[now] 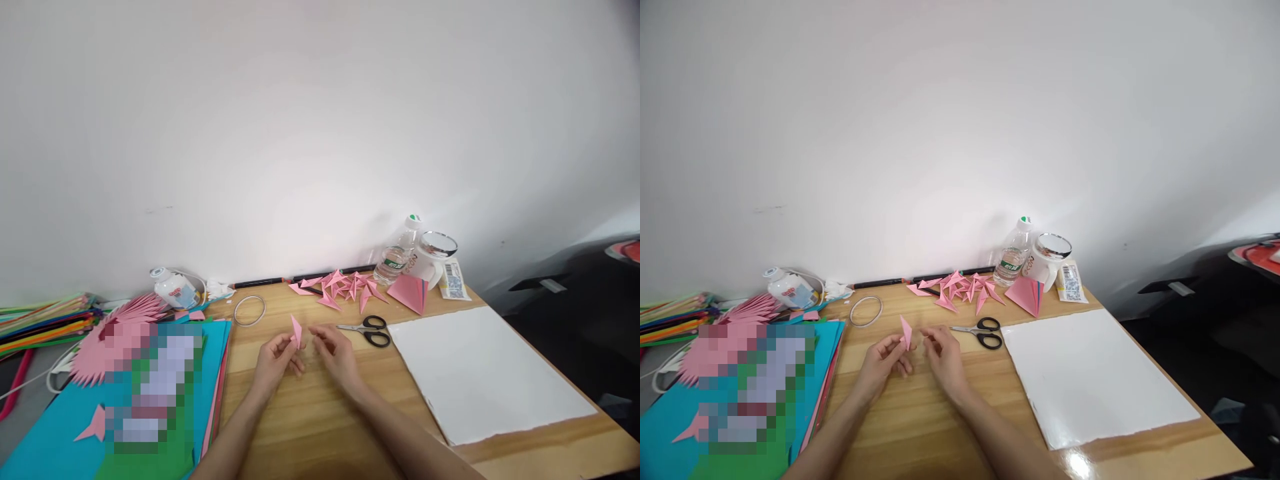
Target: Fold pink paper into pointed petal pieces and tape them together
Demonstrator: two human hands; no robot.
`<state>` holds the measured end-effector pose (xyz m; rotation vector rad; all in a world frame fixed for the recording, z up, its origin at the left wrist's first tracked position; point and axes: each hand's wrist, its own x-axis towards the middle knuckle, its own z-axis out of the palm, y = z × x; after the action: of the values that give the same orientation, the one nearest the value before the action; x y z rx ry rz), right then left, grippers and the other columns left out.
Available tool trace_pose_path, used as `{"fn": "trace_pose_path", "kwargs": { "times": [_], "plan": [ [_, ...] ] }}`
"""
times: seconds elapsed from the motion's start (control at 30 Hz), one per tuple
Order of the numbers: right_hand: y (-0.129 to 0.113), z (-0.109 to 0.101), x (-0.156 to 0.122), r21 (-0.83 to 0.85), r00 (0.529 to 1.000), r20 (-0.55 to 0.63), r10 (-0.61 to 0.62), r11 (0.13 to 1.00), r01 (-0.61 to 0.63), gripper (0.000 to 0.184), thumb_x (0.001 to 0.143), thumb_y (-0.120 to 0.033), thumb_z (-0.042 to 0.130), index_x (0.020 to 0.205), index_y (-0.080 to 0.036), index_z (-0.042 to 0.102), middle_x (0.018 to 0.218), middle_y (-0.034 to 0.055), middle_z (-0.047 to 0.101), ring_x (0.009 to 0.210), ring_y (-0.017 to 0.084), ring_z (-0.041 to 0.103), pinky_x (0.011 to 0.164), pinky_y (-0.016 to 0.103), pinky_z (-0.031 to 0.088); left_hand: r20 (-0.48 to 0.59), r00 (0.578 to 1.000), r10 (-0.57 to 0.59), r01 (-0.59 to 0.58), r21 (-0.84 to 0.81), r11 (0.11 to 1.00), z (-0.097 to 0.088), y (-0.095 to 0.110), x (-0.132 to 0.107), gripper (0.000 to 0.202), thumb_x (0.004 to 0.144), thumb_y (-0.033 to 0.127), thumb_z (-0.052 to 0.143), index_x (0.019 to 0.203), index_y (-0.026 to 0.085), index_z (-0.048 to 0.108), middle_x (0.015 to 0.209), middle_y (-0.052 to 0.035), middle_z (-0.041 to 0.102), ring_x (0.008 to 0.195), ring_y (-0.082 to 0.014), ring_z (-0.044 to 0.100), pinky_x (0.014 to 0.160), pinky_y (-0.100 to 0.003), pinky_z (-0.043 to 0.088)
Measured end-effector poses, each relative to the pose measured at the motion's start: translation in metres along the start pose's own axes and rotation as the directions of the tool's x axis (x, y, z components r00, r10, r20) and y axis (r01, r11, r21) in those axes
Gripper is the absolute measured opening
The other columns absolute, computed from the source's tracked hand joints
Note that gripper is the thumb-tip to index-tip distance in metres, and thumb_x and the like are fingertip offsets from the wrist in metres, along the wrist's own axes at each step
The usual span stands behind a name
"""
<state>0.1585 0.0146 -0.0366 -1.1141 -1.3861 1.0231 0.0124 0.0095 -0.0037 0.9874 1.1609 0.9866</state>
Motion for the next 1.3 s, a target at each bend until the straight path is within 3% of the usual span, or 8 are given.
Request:
{"fn": "trace_pose_path", "kwargs": {
  "times": [0.2, 0.3, 0.4, 0.53, 0.83, 1.03, 1.13, 1.3],
  "plan": [
    [-0.001, -0.020, 0.019, -0.433, 0.921, -0.241, -0.305, 0.884, 0.179, 0.025, 0.080, -0.012, 0.044, 0.093, -0.017, 0.065, 0.098, 0.0109, 0.053, 0.096, 0.022, 0.053, 0.081, 0.037, 0.046, -0.012, 1.000, -0.029, 0.027, -0.137, 0.990, -0.002, -0.001, 0.001, 0.048, 0.068, 0.035, 0.067, 0.105, 0.014, 0.046, 0.072, -0.0033, 0.066, 0.044, -0.0123, 0.058, 0.039, -0.022, 0.043],
    [0.002, -0.030, 0.029, -0.634, 0.902, -0.222, -0.371, 0.757, 0.155, 0.032, 0.079, -0.006, 0.042, 0.095, -0.018, 0.066, 0.108, 0.0124, 0.051, 0.106, 0.026, 0.046, 0.087, 0.044, 0.042, 0.010, 1.000, -0.030, 0.031, -0.187, 0.982, -0.004, -0.001, 0.001, 0.040, 0.067, 0.032, 0.068, 0.098, 0.013, 0.050, 0.075, -0.0043, 0.066, 0.048, -0.0128, 0.059, 0.042, -0.023, 0.045],
    [0.009, -0.035, 0.034, -0.747, 0.924, -0.139, -0.355, 0.650, 0.137, 0.044, 0.075, 0.001, 0.039, 0.105, -0.020, 0.064, 0.115, 0.0126, 0.050, 0.110, 0.028, 0.043, 0.089, 0.045, 0.041, 0.014, 0.999, -0.028, 0.031, -0.230, 0.973, -0.004, 0.000, 0.000, 0.031, 0.067, 0.030, 0.069, 0.089, 0.013, 0.054, 0.078, -0.0043, 0.065, 0.051, -0.0121, 0.060, 0.045, -0.023, 0.046],
    [0.022, -0.035, 0.038, -0.767, 0.948, -0.088, -0.305, 0.628, 0.130, 0.046, 0.073, 0.003, 0.038, 0.104, -0.019, 0.064, 0.108, 0.0118, 0.056, 0.104, 0.027, 0.048, 0.086, 0.043, 0.044, -0.012, 1.000, -0.025, 0.021, -0.284, 0.959, -0.003, 0.003, 0.000, 0.030, 0.063, 0.028, 0.072, 0.084, 0.012, 0.058, 0.082, -0.0052, 0.066, 0.055, -0.0125, 0.062, 0.049, -0.023, 0.048],
    [0.015, -0.033, 0.034, -0.579, 0.961, -0.091, -0.262, 0.799, 0.163, 0.022, 0.077, -0.014, 0.048, 0.093, -0.016, 0.064, 0.093, 0.0109, 0.062, 0.083, 0.023, 0.058, 0.073, 0.036, 0.049, -0.082, 0.997, 0.003, -0.032, -0.360, 0.932, -0.007, 0.003, 0.003, 0.025, 0.060, 0.027, 0.075, 0.072, 0.013, 0.059, 0.088, -0.0044, 0.065, 0.060, -0.0154, 0.065, 0.058, -0.027, 0.051],
    [-0.004, -0.020, 0.031, -0.115, 0.992, -0.128, -0.008, 0.993, -0.007, 0.019, 0.073, -0.036, 0.063, 0.074, -0.016, 0.063, 0.072, 0.0053, 0.060, 0.065, 0.018, 0.055, 0.061, 0.029, 0.044, -0.095, 0.995, -0.003, -0.033, -0.376, 0.926, -0.007, 0.003, 0.004, 0.026, 0.059, 0.026, 0.076, 0.074, 0.013, 0.059, 0.086, -0.0047, 0.066, 0.061, -0.0159, 0.065, 0.057, -0.027, 0.052],
    [-0.010, -0.012, 0.029, 0.163, 0.984, -0.069, 0.162, 0.975, -0.149, 0.027, 0.068, -0.042, 0.067, 0.067, -0.016, 0.061, 0.067, 0.0034, 0.060, 0.063, 0.016, 0.054, 0.059, 0.027, 0.042, -0.087, 0.996, -0.008, -0.024, -0.371, 0.928, -0.007, 0.003, 0.004, 0.028, 0.059, 0.027, 0.075, 0.078, 0.012, 0.059, 0.086, -0.0051, 0.066, 0.060, -0.0155, 0.065, 0.057, -0.026, 0.052],
    [-0.012, -0.005, 0.022, 0.351, 0.959, -0.001, 0.284, 0.898, -0.266, 0.029, 0.064, -0.042, 0.071, 0.058, -0.016, 0.058, 0.078, 0.0043, 0.066, 0.071, 0.017, 0.059, 0.065, 0.026, 0.043, -0.085, 0.996, -0.027, -0.005, -0.356, 0.935, -0.007, 0.004, 0.003, 0.030, 0.061, 0.028, 0.074, 0.082, 0.012, 0.059, 0.086, -0.0062, 0.067, 0.059, -0.0147, 0.065, 0.053, -0.024, 0.052]
  ]
}}
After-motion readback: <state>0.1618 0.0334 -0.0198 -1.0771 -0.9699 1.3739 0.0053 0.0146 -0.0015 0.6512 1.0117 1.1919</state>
